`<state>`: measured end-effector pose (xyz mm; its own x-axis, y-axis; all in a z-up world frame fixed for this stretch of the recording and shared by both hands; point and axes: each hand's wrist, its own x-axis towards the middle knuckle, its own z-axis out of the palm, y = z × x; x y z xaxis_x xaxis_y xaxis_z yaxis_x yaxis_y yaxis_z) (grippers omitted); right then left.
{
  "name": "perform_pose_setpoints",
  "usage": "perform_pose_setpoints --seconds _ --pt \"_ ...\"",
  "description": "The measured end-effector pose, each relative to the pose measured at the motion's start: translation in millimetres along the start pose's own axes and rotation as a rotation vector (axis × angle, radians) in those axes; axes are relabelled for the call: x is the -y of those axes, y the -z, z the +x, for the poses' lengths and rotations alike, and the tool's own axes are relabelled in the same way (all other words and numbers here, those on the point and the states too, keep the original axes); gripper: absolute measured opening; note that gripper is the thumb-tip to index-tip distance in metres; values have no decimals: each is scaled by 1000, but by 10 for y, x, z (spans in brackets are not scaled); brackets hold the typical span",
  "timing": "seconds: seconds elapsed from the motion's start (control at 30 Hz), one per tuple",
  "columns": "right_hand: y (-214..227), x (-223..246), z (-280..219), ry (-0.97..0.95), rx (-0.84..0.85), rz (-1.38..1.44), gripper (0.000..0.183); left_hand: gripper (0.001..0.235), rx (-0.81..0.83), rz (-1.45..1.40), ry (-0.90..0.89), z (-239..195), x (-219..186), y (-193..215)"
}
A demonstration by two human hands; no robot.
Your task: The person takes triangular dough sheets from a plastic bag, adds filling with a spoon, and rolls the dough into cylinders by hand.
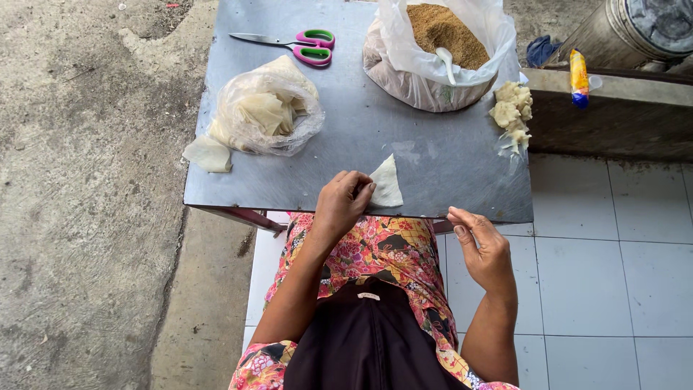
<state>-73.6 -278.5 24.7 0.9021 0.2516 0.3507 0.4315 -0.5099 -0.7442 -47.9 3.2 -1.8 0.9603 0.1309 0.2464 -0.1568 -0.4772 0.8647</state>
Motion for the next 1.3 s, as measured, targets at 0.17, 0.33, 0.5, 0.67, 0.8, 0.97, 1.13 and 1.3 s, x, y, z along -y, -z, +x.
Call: perform_pose_setpoints --seconds 0.17,0.33,0.5,0.67,0.8,0.97,1.13,1.3 --pt "21 -29 18 -5 -17 -47 26 19 32 -4 57 -12 -47 40" --pt "-7 -81 64 11 -30 -73 26 27 26 180 -82 -63 -408 239" --pt "-13 -73 109 -42 -45 -104 27 23 393 129 -647 -357 -1082 221" --pt "-82 -83 217 -55 -49 -48 27 23 366 107 -962 -658 -1681 -43" --pt "-72 -252 229 -52 -73 89 25 24 312 225 -1042 -716 -1745 18" --pt "-106 -497 163 -165 -106 211 23 26 222 398 -1032 -812 -1915 168" --pt "-1 -543 196 -182 -104 234 21 29 132 611 -1013 -777 -2011 462" --pt "58 -431 265 -212 -85 260 21 37 401 770 -797 -456 -1647 704"
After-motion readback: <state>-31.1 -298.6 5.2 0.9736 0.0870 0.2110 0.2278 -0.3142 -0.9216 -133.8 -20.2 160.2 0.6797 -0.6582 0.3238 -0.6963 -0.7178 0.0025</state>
